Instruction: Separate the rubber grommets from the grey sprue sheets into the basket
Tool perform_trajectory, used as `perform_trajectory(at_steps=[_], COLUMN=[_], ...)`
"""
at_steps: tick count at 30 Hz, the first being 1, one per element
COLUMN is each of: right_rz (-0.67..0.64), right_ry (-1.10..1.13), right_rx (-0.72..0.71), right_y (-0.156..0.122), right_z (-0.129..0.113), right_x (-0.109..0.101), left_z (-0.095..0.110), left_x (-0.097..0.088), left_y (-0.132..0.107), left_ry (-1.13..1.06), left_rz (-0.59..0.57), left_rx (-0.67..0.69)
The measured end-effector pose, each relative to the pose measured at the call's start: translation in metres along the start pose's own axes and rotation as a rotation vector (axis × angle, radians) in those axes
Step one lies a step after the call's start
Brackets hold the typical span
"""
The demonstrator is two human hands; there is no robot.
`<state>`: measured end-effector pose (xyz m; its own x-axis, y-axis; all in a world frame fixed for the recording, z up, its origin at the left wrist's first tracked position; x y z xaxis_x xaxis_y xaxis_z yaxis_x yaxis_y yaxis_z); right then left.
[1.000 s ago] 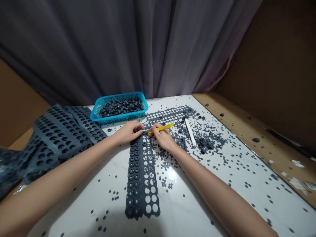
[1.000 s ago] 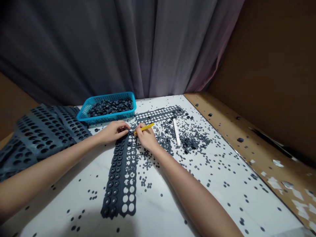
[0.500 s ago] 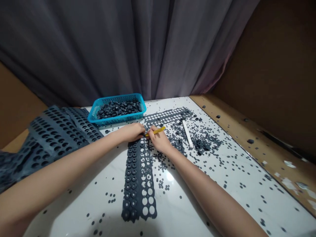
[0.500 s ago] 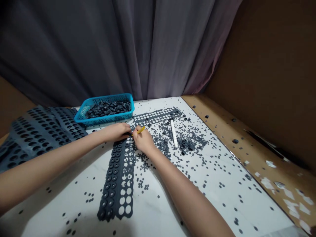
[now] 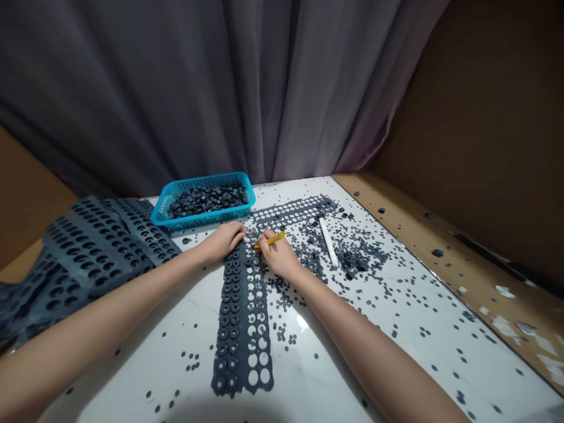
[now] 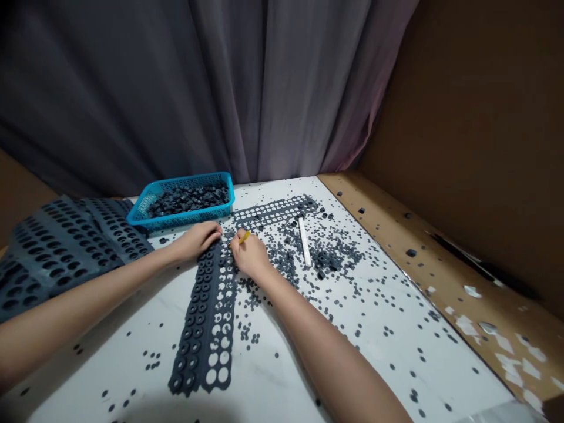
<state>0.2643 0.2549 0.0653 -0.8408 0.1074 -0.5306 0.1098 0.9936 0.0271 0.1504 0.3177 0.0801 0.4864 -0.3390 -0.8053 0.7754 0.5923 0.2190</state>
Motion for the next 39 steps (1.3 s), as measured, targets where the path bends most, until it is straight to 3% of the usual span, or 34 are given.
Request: perform_trajectory(at_steps=[3, 6, 12, 17, 24, 39], right_rz=[-0.017, -0.032, -0.004, 0.045, -0.079, -0.139], right_ry=[0.041, 0.084, 0.466, 0.598, 0.474, 0.654], right_rx=[-0.011, -0.049, -0.171, -0.22, -0.293, -0.173], right_y=[-0.001, -0.002, -0.013, -0.035, -0.054, -0.047], right_z=[0.0, -0.006, -0.045, -0.078, -0.101, -0.088], right_x=[0.0, -0.003, -0.03, -0.043, -0.029, -0.024], left_z=[-0.007, -0.005, 0.038, 0.071, 0.083, 0.097], left_x=[-0.024, -0.033, -0.019, 0.006, 0.009, 0.009], left_y=[-0.002, -0.012, -0.041, -0.059, -0.072, -0.079], left_ry=[-0.179, -0.438, -0.949, -1.678, -1.699, -1.748], left_rz=[0.17, 0.29, 0.374, 0.397, 0.365, 0.259], left_rx=[-0.13, -0.252, -0.362, -0.537, -0.483, -0.459])
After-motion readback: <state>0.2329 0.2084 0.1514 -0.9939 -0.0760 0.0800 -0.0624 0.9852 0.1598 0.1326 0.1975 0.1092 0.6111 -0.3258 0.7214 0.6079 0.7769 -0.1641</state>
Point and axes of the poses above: each hand's wrist, its own y-axis towards the middle knuckle, its own x-axis out of the palm, z = x × y, the point moved 8 cm from there along y, towards the middle knuckle, and after that the axes turned 7 degrees about x, right-handed, at the moved point
